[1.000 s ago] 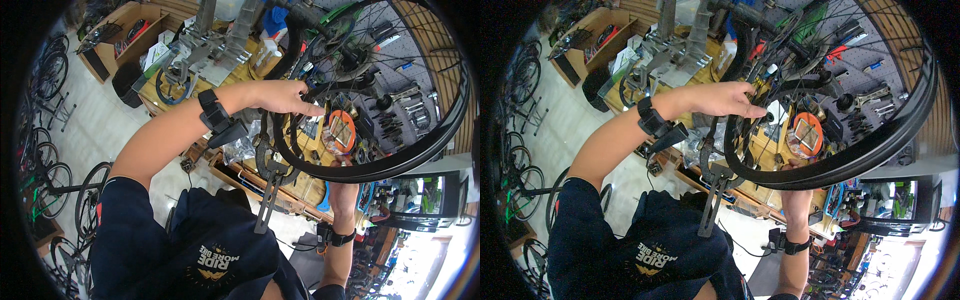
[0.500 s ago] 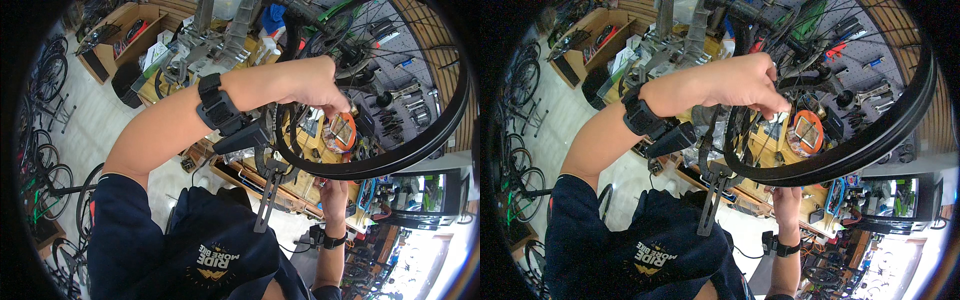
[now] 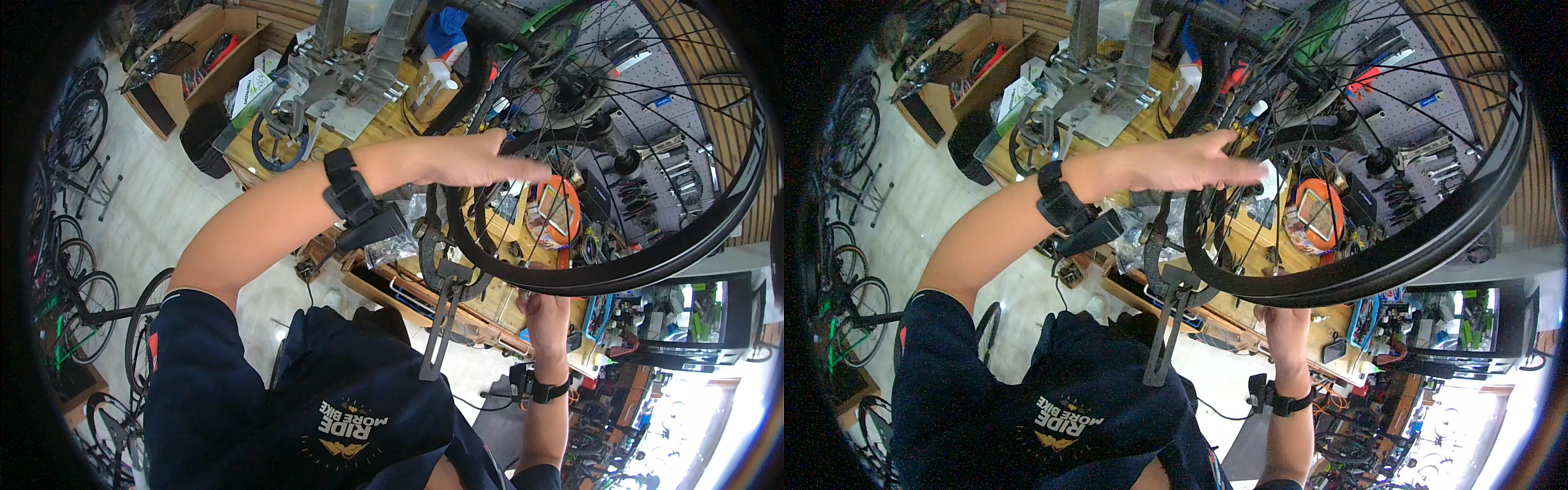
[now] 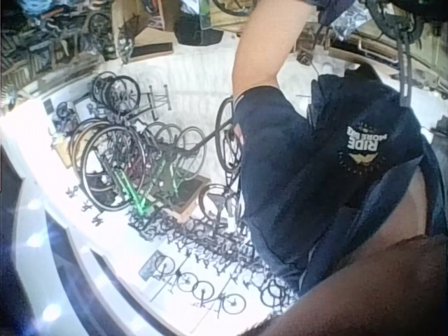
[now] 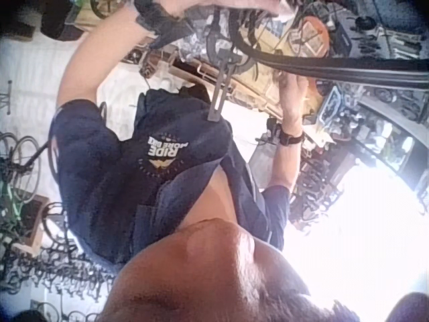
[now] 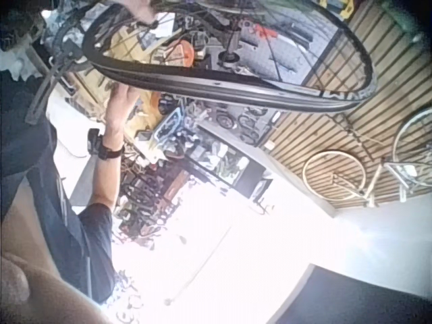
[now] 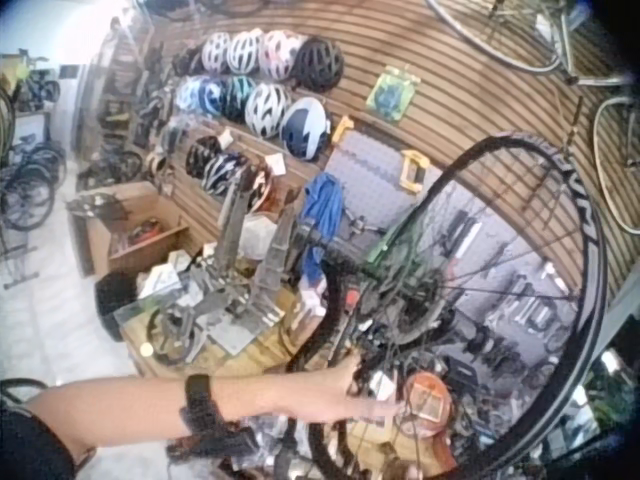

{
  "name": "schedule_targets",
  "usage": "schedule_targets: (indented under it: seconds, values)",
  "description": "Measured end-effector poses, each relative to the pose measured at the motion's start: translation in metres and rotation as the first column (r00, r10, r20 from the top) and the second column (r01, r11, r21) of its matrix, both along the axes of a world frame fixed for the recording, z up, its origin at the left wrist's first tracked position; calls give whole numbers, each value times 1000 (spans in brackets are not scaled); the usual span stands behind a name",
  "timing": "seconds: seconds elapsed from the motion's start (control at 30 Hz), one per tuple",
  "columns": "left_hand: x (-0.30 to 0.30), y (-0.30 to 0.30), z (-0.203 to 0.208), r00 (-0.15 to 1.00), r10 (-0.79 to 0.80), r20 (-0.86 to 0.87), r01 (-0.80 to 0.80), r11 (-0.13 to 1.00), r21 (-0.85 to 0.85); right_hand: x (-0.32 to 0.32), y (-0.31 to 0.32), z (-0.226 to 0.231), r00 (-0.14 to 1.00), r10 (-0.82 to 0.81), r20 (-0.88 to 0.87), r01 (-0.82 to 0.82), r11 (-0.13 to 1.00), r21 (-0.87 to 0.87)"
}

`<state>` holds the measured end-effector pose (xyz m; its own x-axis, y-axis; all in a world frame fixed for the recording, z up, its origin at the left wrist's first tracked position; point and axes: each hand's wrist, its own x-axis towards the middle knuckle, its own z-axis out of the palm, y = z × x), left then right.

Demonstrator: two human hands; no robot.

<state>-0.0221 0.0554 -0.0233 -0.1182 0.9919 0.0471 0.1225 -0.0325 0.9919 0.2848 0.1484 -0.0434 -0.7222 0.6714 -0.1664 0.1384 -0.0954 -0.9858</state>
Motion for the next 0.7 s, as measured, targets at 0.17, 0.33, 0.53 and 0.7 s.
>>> schedule_targets:
  seconds: [0.17,0.33,0.53,0.7]
  values:
    - [6,1,-3,969,79,-234,-79,997,11,-37,-1,17,998,-11,56,-4,966,260]
    - [-8,13,-22,980,33,-198,-30,999,22,-54,3,27,995,97,36,-103,959,265]
    - [-15,21,-35,978,55,-203,-51,998,25,-73,17,18,976,218,-14,-211,960,186]
    - [-14,10,-26,984,32,-173,-22,998,62,-92,16,16,962,272,-2,-268,948,171]
